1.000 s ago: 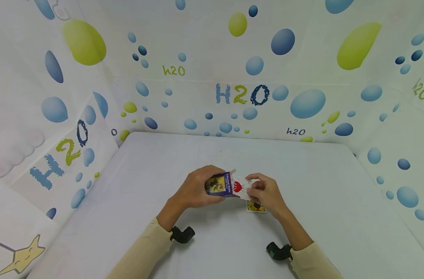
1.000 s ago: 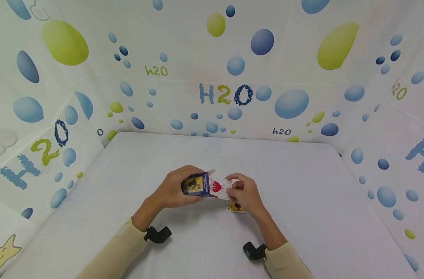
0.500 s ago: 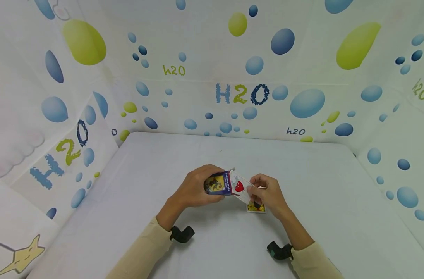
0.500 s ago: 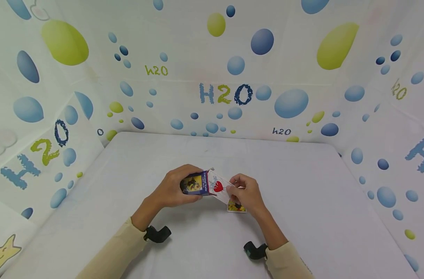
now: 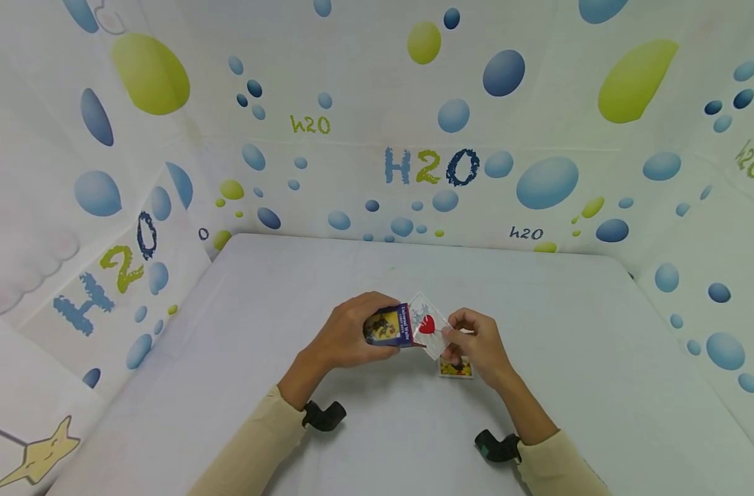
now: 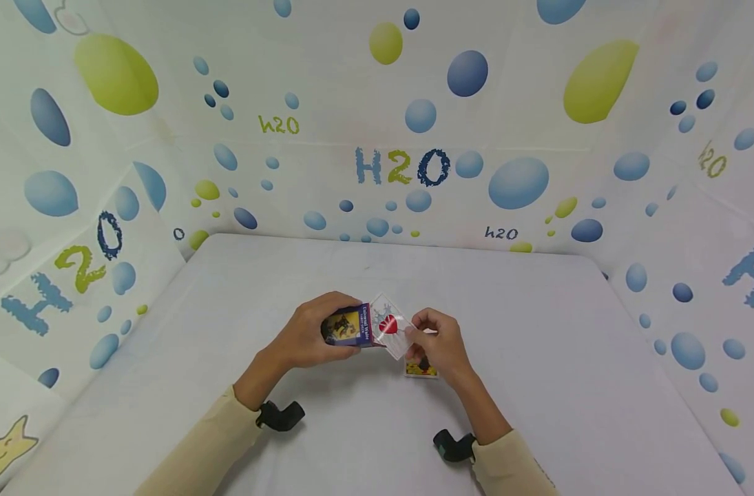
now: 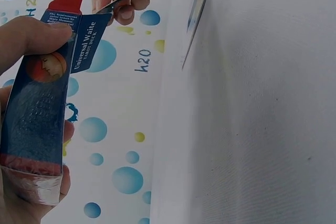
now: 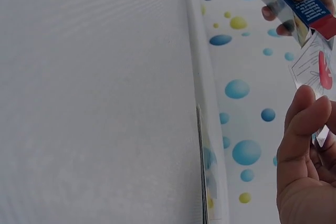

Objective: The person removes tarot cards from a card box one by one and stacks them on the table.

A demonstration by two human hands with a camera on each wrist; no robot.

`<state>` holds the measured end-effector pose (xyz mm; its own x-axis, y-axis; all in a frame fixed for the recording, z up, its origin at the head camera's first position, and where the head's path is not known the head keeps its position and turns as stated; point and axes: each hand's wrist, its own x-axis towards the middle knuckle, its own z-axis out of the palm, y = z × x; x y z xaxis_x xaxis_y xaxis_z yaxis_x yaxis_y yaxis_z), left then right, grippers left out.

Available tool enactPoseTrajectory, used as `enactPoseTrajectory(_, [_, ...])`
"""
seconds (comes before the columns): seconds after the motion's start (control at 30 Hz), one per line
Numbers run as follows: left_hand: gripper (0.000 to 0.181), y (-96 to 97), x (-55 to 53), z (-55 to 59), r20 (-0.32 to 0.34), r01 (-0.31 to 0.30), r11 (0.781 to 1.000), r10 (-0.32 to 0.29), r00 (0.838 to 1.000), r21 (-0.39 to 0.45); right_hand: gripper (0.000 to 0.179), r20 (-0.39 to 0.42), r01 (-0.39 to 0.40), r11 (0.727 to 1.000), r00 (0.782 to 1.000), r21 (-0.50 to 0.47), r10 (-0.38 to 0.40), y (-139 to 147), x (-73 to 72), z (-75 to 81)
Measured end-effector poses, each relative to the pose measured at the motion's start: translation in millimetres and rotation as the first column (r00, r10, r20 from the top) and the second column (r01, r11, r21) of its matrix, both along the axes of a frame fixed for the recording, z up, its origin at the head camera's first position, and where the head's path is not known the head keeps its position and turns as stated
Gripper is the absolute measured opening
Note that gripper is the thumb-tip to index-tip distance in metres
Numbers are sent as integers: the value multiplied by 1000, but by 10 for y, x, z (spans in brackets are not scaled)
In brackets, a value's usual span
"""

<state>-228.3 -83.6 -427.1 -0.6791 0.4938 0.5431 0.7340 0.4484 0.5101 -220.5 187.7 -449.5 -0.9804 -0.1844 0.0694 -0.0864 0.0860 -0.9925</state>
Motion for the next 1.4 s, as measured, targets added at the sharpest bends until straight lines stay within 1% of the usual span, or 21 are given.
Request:
enactPoseTrajectory(0.17, [66,-4,5,6,1,-13,1000,13,1000,-11,13,-14,-8,999,1000,-38,8,-1,3,5])
enactPoseTrajectory(0.3, [65,-4,7,18,5,-13,1000,13,1000,-7,12,-36,-5,999,999,-43,4,-9,22,32])
enactPoseTrajectory(0.43, [64,4,3,25,6,-1,1000,1,1000,1,10,-68,14,1000,998,-24,-16,-23,41,54])
enactPoseTrajectory(0.6, [64,12,-4,9,12,7,1000,-7,1000,-5,8,-157,64,996,986,61,-54,-56,46,66])
enactPoseTrajectory(0.7, [64,16,-2,1,11,5,1000,-5,1000,-7,9,-220,119,985,971,127,-89,-78,49,78])
enactPoseTrajectory(0.87, [64,15,3,-9,10,-6,1000,7,1000,-10,10,-315,224,943,939,246,-140,-102,70,92])
enactPoseTrajectory(0.93, [64,14,5,-10,10,-4,1000,4,1000,-10,11,-359,245,929,923,276,-137,-112,81,96])
enactPoseTrajectory(1.03, [64,13,3,-12,7,8,1000,-8,1000,-7,17,-427,261,918,897,299,-115,-131,93,106])
enactPoseTrajectory(1.17, [64,12,-2,-20,3,21,1000,-21,1000,-12,22,-512,290,898,854,332,-87,-144,111,117])
enactPoseTrajectory(1.27, [64,12,-5,-22,2,28,999,-28,1000,-21,23,-555,318,880,828,352,-77,-148,125,133])
enactPoseTrajectory(1.3, [64,13,-7,-23,1,31,999,-31,1000,-23,23,-562,324,876,824,357,-75,-149,129,140])
enactPoseTrajectory(1.33, [64,14,-7,-21,-1,31,999,-31,1000,-26,23,-560,323,875,825,360,-74,-152,134,151])
enactPoseTrajectory(1.4, [65,15,-7,-17,-3,29,999,-29,1000,-30,22,-541,305,880,838,365,-66,-158,139,165])
